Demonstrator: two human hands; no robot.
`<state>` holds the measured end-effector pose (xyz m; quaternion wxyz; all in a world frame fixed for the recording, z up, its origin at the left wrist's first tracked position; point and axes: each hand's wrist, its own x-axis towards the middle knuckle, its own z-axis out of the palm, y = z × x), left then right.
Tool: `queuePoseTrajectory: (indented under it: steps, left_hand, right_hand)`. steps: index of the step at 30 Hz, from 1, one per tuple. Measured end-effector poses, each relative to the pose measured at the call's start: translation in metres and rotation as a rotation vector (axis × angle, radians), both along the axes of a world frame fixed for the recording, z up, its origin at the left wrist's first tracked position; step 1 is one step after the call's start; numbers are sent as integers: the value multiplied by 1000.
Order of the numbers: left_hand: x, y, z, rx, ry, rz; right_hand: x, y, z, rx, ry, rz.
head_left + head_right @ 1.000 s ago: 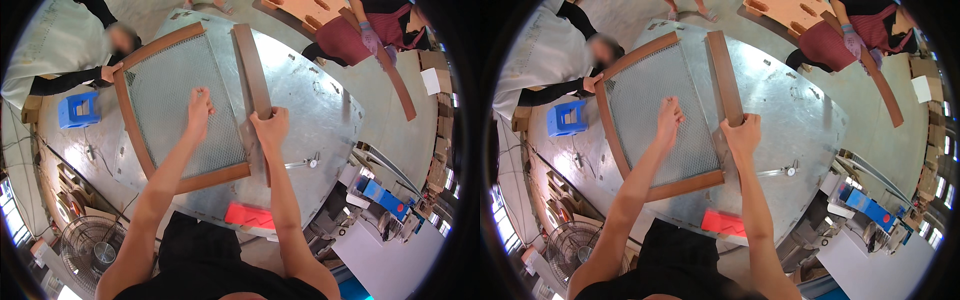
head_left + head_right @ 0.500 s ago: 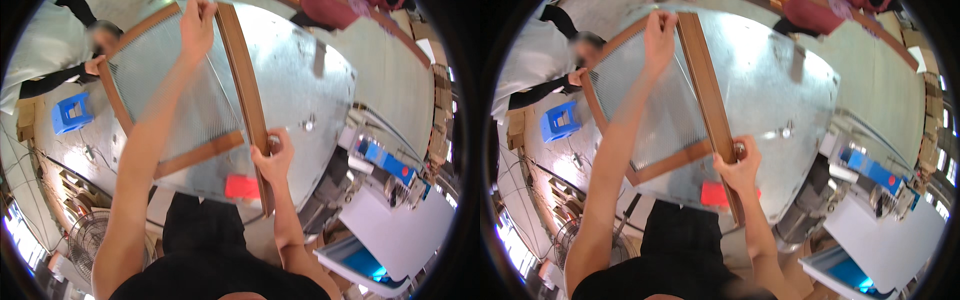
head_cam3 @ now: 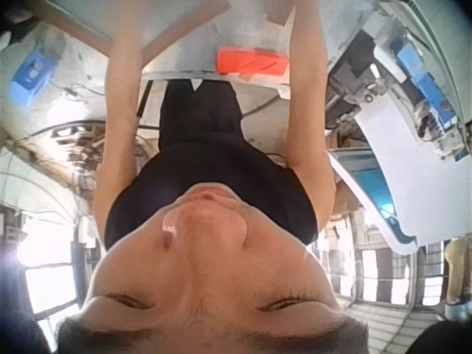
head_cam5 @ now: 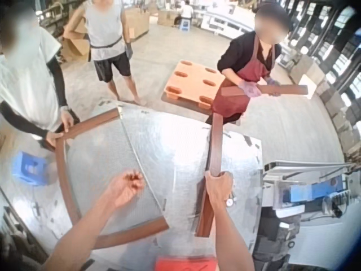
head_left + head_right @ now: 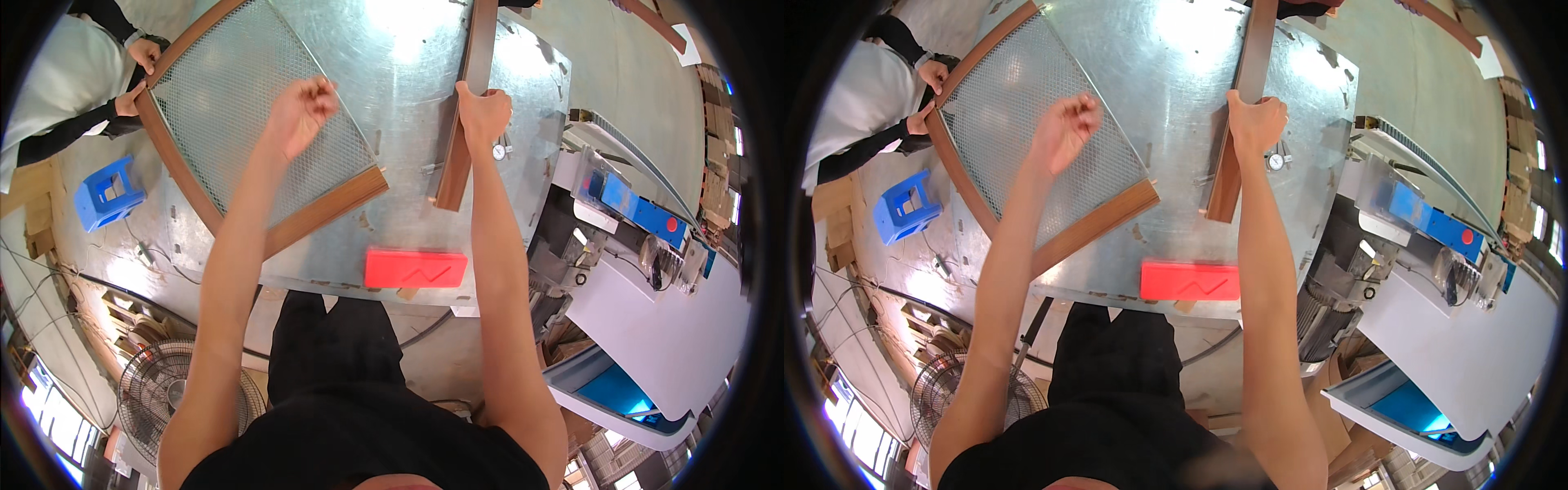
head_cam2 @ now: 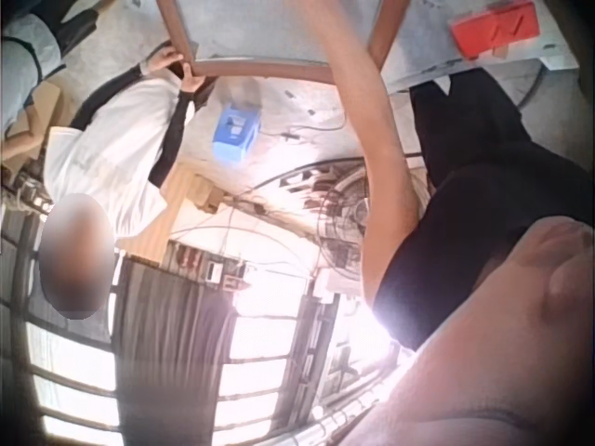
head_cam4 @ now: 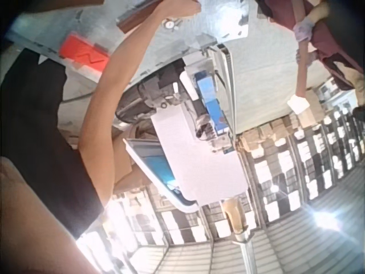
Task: The person assembles a wooden frame with a mesh screen by hand, fitting wood slats together around the mesh while being assisted by others who hold the components in place.
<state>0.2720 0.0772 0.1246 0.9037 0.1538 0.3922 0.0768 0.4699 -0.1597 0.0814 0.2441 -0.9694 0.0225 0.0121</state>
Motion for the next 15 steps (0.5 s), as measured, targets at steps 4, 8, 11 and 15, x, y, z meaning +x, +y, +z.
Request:
queuePoseTrajectory:
  steps: [4,8,11,15]
  left_hand:
    - [-53,-30,-21,221,42,-248]
    - [-119,-54,-53,864,196,-610]
    - [-125,-87,-43,1403,249,-852]
    - [-122,-108,-33,1797,253,-1080]
  right_hand:
    - [-27,3,-17,-201,-427,221]
    - [-131,-13,-15,128,22,1154]
    - [-161,-28,-23,76,5,1120]
    - [-146,-28,-27,97,-88,1287]
